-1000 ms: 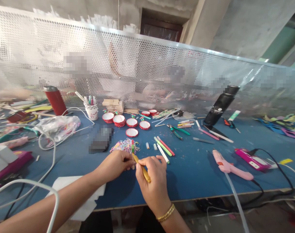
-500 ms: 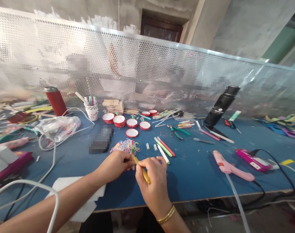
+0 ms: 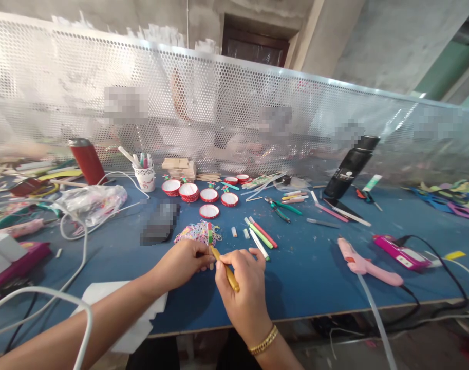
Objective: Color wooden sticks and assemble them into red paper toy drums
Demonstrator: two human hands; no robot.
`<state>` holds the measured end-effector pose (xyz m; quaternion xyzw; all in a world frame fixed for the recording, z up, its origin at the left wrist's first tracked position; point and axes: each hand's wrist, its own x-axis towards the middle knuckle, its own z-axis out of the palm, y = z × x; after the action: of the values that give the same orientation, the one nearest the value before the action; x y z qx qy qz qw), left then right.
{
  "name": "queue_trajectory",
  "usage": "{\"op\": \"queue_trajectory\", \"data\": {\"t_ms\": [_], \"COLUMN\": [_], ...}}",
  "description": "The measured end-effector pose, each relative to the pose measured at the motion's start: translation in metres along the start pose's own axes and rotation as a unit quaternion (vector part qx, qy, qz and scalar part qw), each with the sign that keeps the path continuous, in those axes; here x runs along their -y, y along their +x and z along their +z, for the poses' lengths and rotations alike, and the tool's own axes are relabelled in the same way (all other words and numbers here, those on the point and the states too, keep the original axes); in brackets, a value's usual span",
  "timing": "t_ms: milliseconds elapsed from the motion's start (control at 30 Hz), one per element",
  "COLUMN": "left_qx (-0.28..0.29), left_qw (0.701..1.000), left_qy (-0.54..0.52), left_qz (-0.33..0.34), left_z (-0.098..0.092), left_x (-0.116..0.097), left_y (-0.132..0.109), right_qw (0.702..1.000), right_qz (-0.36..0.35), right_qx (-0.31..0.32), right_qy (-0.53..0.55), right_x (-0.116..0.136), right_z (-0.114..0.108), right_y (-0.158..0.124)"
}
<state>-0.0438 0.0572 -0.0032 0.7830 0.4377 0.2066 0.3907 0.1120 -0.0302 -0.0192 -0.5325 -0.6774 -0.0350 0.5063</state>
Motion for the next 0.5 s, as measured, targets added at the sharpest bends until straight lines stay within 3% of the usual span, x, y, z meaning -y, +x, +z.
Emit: {"op": "queue_trajectory", "data": {"t_ms": [500], "left_qx": [0.002], "left_qw": [1.000], "left_qy": [-0.005], "left_qz": [-0.007], "left_z": [0.0002], "left_x": [-0.0001], "left_y": [0.0018], "right_qw": [1.000], "right_qz": [0.006], "right_qx": [0.004], "right_qy": [-0.002], "right_x": [-0.0003], "right_z": [-0.0004], "right_y": [0.0002]}}
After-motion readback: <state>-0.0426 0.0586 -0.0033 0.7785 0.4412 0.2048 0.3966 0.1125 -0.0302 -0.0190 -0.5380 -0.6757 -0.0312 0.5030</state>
